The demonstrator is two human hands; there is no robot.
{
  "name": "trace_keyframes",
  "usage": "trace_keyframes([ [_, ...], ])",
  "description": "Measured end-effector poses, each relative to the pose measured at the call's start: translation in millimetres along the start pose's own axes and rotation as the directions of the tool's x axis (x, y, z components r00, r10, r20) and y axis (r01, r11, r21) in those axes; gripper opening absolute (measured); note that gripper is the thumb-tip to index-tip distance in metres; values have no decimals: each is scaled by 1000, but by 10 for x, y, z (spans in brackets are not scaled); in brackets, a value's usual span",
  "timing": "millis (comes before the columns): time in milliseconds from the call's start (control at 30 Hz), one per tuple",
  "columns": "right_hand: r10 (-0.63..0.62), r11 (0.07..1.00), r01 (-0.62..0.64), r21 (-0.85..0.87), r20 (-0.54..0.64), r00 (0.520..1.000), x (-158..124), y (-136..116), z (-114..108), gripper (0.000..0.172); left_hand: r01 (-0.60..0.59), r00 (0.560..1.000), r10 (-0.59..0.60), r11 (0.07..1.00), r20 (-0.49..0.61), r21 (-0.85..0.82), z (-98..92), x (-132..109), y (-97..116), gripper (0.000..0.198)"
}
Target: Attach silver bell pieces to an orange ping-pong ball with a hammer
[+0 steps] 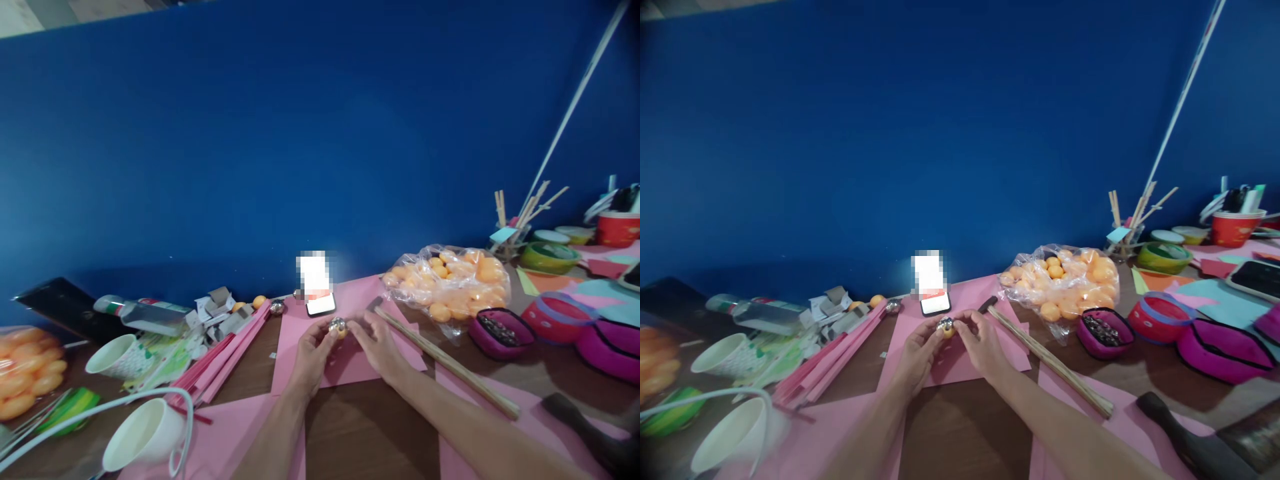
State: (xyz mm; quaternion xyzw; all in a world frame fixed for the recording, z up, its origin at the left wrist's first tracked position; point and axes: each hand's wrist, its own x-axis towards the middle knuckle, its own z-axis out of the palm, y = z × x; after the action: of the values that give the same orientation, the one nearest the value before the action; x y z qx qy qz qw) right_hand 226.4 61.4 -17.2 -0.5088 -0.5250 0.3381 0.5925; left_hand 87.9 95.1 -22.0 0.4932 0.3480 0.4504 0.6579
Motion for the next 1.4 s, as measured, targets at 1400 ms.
trace_keyframes([
  [1400, 66, 993, -78, 85, 137, 988, -22, 55, 29, 29, -42, 997, 30, 985, 75, 166, 35, -44, 28, 41],
])
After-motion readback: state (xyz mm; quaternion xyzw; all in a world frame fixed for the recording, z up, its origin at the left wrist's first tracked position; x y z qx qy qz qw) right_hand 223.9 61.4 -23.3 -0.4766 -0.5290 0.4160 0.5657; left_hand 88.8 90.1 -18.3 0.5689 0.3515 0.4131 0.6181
